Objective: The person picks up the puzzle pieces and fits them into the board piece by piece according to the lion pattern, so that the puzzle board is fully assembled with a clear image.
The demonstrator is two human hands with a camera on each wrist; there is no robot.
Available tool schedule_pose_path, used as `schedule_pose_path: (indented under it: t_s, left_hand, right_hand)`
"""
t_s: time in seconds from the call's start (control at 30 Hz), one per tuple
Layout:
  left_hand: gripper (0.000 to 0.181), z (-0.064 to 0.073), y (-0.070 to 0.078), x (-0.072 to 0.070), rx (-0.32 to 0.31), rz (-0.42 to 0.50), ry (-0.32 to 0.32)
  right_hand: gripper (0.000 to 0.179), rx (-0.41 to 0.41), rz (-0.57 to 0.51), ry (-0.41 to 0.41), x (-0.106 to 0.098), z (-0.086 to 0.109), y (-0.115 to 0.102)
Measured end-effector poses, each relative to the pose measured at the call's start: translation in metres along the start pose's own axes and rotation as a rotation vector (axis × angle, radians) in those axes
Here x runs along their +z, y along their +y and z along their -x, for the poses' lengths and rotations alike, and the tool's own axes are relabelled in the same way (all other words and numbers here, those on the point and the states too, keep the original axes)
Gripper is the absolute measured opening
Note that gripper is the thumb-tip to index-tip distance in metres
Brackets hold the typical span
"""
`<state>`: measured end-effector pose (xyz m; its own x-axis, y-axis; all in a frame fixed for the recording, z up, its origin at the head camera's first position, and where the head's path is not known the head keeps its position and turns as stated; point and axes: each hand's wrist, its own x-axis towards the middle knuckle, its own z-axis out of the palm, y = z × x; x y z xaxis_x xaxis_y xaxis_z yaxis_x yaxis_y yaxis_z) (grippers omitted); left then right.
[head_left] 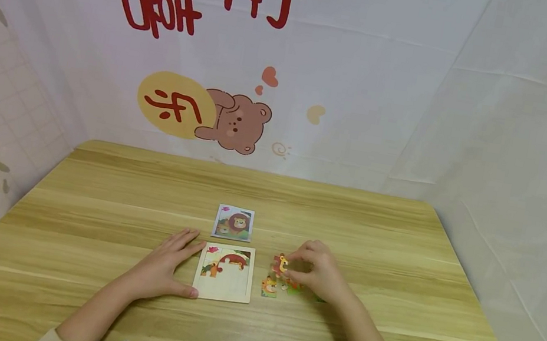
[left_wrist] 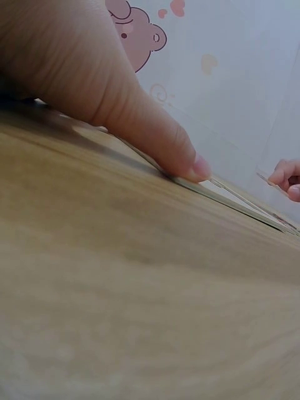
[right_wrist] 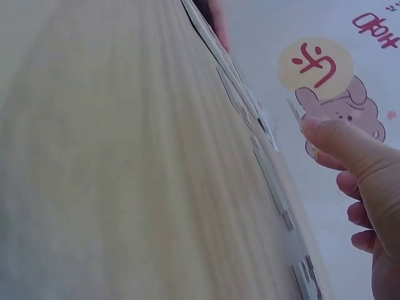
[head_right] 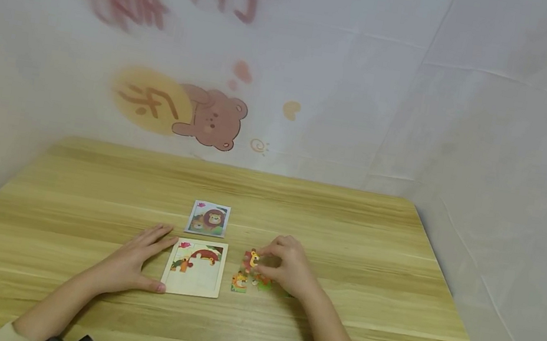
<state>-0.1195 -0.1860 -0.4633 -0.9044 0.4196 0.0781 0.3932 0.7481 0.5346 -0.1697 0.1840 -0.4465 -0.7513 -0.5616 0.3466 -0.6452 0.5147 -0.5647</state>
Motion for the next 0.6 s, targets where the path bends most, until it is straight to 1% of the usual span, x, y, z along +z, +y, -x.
schedule_pose_path:
  t_s: [0.33,0.4,0.6]
  left_hand:
    - [0.108,0.000,0.000,-0.001,0.009,-0.001,0.003]
    - [0.108,0.000,0.001,-0.001,0.009,0.000,0.002]
    - [0.107,0.001,0.002,-0.002,0.008,0.007,0.001]
  right_hand:
    - [0.025,-0.136,0.000,0.028,0.017,-0.011,-0.013]
    - [0.024,-0.152,0.001,0.030,0.020,-0.014,-0.016]
    - [0.024,-0.164,0.007,0.010,0.029,-0.021,-0.027]
